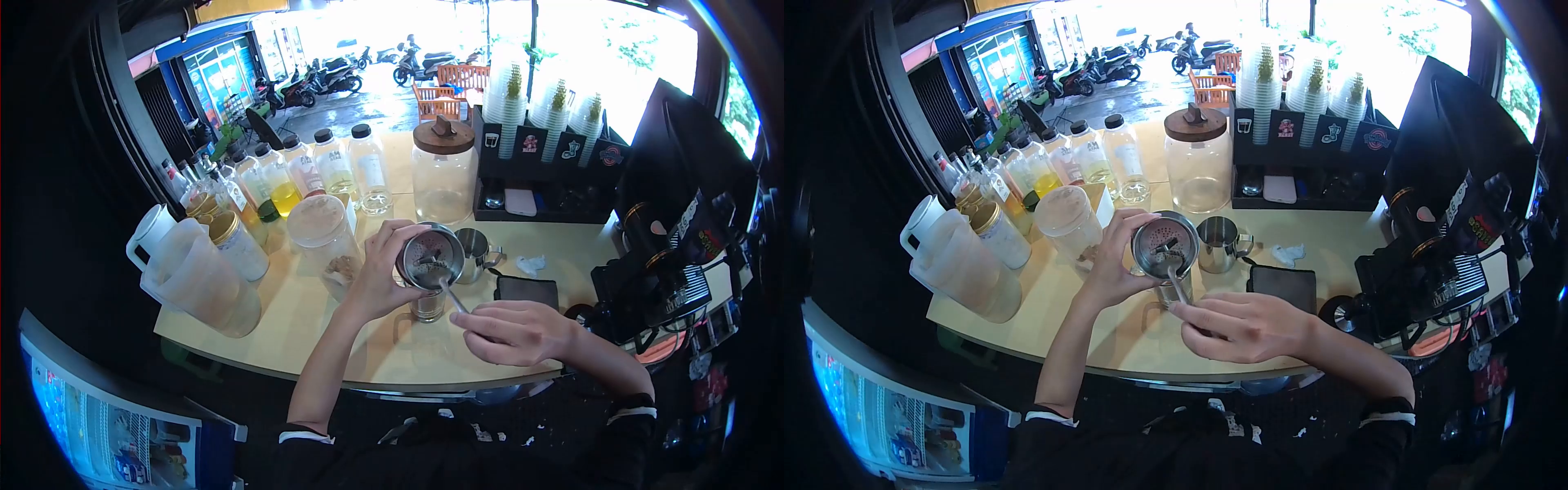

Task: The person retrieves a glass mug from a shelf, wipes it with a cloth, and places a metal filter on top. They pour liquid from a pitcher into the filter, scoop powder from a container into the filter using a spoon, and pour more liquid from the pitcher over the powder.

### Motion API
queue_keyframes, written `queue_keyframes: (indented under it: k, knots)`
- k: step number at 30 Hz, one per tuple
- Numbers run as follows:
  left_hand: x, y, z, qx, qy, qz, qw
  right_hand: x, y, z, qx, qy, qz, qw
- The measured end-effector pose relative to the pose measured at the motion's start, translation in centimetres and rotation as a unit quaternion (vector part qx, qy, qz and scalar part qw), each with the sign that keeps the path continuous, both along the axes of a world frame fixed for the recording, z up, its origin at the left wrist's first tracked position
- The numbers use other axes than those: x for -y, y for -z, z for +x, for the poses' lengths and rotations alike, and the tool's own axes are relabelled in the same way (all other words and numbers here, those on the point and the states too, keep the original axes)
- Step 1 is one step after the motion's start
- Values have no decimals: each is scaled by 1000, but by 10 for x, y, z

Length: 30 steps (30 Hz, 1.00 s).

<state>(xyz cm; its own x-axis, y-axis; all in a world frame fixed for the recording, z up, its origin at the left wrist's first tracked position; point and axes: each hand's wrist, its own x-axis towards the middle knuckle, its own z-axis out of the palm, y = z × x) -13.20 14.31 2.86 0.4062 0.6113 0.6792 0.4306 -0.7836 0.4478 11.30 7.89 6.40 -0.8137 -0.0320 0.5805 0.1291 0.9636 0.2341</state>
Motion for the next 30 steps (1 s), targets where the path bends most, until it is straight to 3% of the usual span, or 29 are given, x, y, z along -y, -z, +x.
queue_keyframes:
  k: [3,10,17,27,30]
  knots:
    - [-1,1,-1,32,10,-12,999,-2,-5,1,-34,17,29,999]
    - [0,0,0,32,25,-9,999,-1,-4,1,-20,6,-21,1000]
    - [9,-8,1,-32,-32,11,999,-5,-5,8,-20,51,-1,999]
    - [12,-9,6,-77,-59,51,994,2,-5,2,51,23,-20,998]
    - [10,-6,5,-75,-68,52,993,-4,-6,2,8,35,-23,999]
